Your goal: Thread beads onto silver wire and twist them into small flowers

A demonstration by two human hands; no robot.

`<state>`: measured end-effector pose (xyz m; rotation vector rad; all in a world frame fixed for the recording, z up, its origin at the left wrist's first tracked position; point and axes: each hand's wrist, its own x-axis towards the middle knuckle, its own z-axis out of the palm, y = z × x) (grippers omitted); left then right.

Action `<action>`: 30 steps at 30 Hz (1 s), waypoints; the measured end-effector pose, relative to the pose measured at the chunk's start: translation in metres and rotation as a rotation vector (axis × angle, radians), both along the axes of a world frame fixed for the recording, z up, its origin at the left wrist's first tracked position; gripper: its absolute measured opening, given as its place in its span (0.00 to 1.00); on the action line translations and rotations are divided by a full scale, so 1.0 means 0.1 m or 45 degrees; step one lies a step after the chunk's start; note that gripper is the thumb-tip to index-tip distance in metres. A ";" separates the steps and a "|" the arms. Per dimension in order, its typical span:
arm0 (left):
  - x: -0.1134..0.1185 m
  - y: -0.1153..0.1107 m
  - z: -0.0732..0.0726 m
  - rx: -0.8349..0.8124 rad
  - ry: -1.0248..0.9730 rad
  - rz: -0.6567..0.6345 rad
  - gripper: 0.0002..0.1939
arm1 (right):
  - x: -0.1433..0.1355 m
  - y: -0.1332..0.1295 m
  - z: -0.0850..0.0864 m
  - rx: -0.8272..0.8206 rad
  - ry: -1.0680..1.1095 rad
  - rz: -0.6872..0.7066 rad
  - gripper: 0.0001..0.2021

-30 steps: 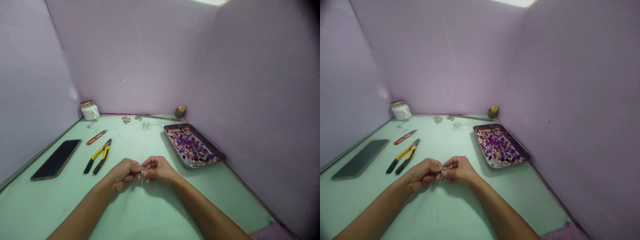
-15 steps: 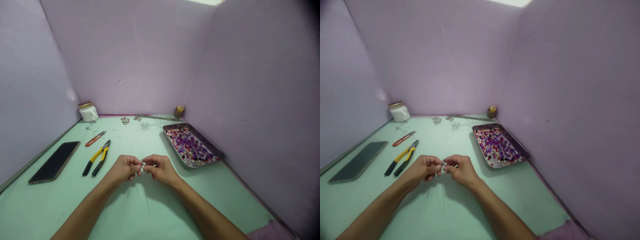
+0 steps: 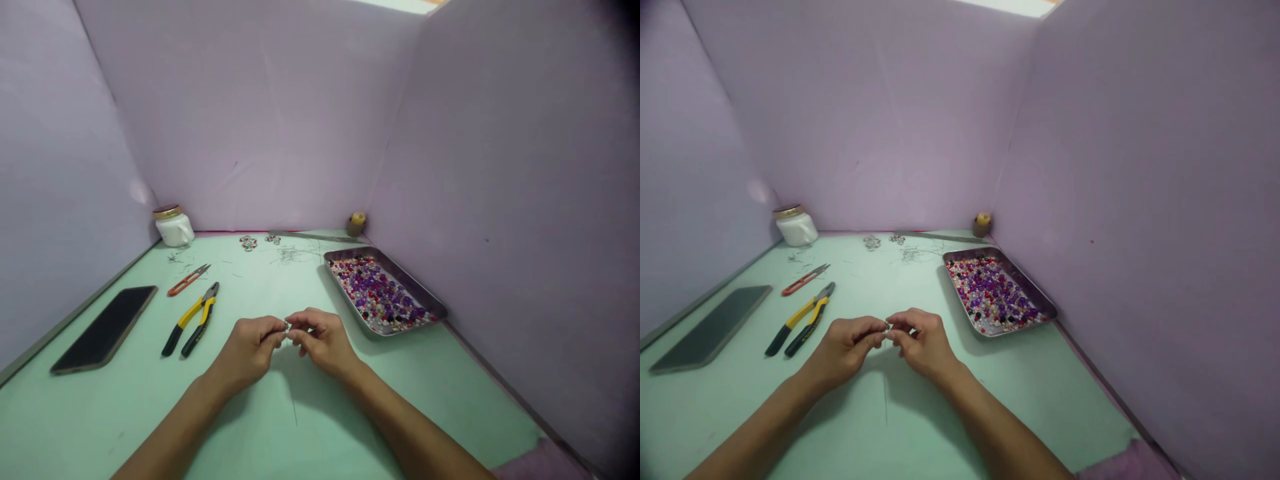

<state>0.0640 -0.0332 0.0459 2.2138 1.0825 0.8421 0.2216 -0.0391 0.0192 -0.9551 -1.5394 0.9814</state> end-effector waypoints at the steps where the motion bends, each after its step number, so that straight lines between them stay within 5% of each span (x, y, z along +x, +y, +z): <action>1: 0.00 0.00 -0.02 0.056 0.002 -0.004 0.09 | 0.00 0.00 0.00 0.028 -0.002 -0.005 0.07; 24: 0.04 -0.06 -0.06 0.359 -0.114 0.011 0.09 | -0.04 -0.08 0.00 0.424 -0.044 -0.125 0.07; 30: 0.05 -0.05 -0.03 0.055 -0.146 0.073 0.10 | -0.04 -0.06 -0.01 0.337 -0.080 -0.153 0.07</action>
